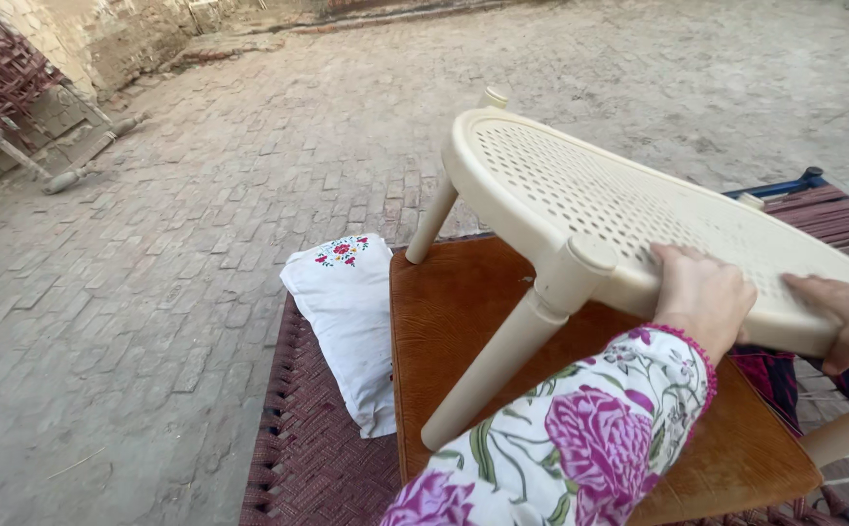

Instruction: The person assembles a small plastic table by attaching cylindrical plastic legs to a perforated oval tabletop resting on a cushioned cot. They press and twist each leg into its socket, then flip the table upright and set it on the ground next to a second finished table.

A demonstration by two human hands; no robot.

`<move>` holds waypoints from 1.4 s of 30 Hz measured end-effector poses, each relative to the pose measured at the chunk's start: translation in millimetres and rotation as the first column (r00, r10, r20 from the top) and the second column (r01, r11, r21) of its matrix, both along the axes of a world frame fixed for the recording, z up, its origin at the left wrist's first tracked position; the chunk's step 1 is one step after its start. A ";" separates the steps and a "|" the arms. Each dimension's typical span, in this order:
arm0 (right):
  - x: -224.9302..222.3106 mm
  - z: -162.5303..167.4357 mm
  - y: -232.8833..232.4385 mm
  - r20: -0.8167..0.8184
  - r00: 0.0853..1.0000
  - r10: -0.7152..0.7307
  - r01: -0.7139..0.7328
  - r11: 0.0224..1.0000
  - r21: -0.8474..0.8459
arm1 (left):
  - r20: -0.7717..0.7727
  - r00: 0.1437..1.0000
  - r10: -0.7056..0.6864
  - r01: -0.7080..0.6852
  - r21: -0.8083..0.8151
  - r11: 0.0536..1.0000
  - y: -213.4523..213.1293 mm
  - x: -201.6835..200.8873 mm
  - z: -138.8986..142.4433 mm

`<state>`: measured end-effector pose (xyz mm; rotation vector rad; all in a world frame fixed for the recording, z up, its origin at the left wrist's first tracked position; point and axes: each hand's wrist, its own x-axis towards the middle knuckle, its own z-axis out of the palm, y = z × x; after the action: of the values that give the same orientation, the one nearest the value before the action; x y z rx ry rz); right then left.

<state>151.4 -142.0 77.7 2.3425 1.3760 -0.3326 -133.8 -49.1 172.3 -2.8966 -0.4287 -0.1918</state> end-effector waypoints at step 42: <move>-347.1 147.4 -199.9 0.390 0.919 0.058 -0.393 0.209 0.895 | 0.511 0.854 -0.096 -0.119 0.372 0.921 -118.7 -317.4 70.0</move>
<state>-195.7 -342.0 225.1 2.7218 2.0969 1.3627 -451.2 -167.8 242.3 -2.4070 -0.4291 -0.9635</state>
